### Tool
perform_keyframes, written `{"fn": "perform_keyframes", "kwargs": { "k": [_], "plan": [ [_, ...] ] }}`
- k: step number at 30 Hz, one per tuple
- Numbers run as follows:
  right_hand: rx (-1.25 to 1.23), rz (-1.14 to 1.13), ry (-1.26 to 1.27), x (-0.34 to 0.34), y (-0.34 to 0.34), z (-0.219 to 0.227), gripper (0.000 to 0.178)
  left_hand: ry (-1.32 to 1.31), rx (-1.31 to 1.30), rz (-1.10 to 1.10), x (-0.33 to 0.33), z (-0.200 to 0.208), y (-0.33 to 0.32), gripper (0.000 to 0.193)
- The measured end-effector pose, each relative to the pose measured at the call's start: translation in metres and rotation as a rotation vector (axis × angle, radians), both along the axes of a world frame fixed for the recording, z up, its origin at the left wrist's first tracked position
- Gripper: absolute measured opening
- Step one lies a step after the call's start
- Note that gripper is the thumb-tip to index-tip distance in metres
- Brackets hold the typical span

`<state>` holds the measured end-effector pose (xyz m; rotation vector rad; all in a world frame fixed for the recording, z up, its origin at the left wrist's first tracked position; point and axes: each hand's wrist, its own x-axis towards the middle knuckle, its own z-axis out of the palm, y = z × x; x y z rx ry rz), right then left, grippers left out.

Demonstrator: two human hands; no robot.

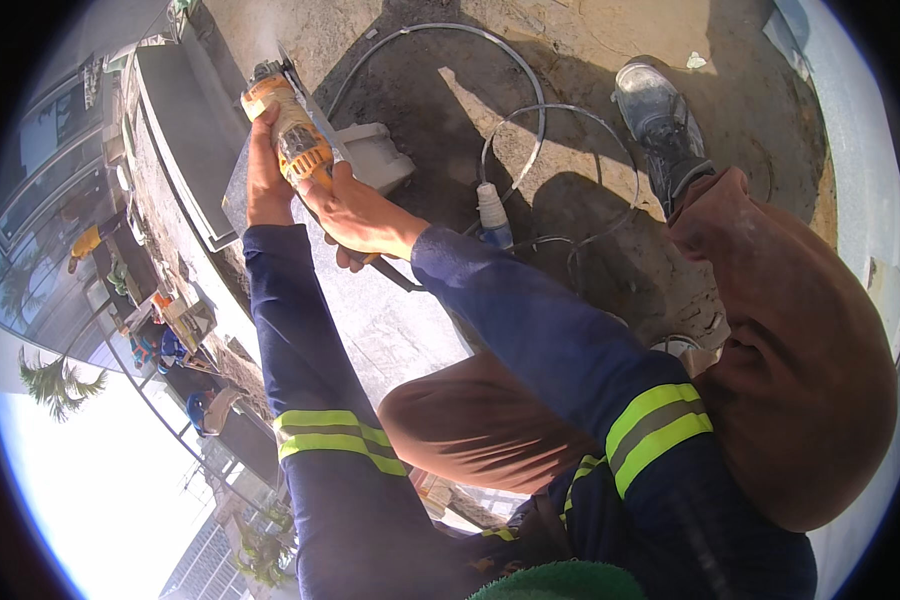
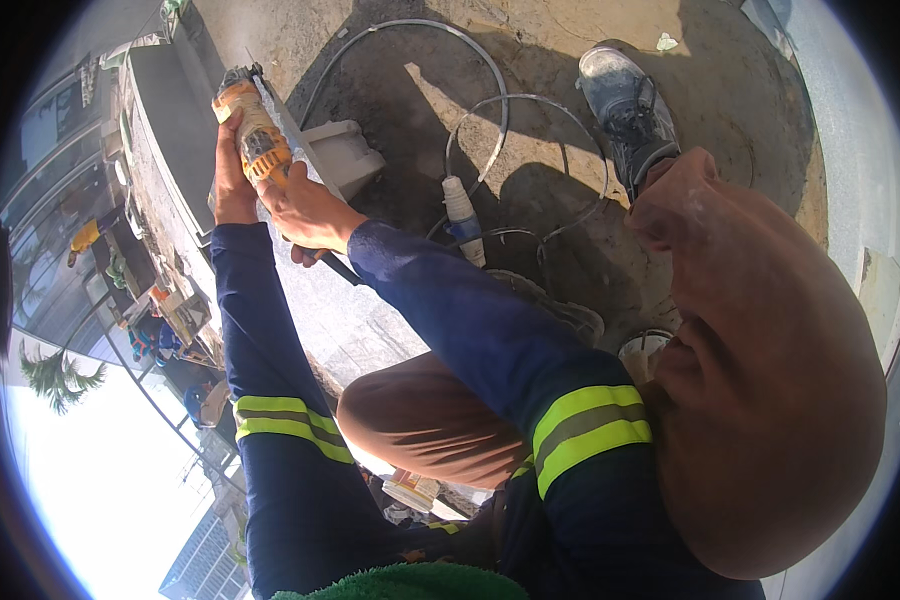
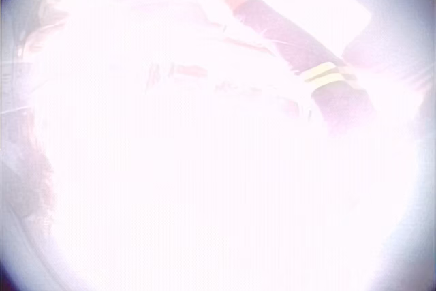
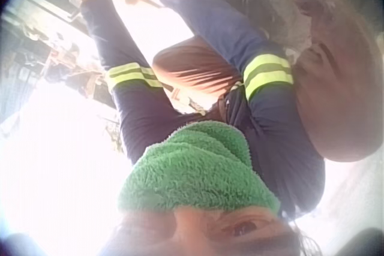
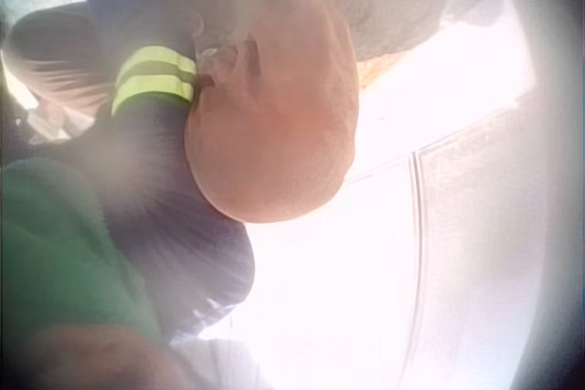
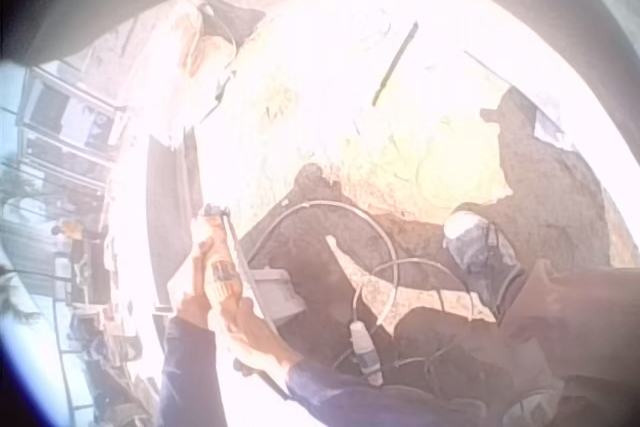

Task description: The person uses an angle grinder to cut a large rectangular stone slab. They hold the tool with both hands and guide it along the slab's surface, creating a cut line while dust is generated.

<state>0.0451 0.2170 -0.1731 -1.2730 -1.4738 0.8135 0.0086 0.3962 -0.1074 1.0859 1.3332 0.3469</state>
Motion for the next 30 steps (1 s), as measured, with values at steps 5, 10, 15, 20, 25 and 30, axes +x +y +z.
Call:
{"fn": "perform_keyframes", "kwargs": {
  "k": [5,10,15,20,25,30],
  "plan": [
    [0.132,-0.03,-0.793,0.021,0.01,0.014,0.025,0.007,-0.019,-0.023,0.003,0.0,0.006,0.053],
    [0.038,0.038,-0.479,0.017,0.017,0.0,0.03,0.008,-0.014,-0.076,0.011,-0.005,0.014,0.053],
    [-0.197,0.121,0.062,0.049,0.007,0.041,0.037,0.012,0.005,-0.068,0.001,0.0,0.017,0.053],
    [-0.435,0.214,0.942,0.064,0.001,0.046,0.049,0.0,-0.028,-0.078,0.006,-0.006,0.027,0.054],
    [-0.508,0.151,1.148,0.04,0.009,0.028,0.047,-0.009,-0.033,-0.064,0.003,-0.008,0.029,0.055],
    [0.104,-0.262,0.73,-0.021,0.025,-0.025,0.046,-0.004,-0.037,-0.062,0.021,-0.003,0.013,0.053]
  ]
}}
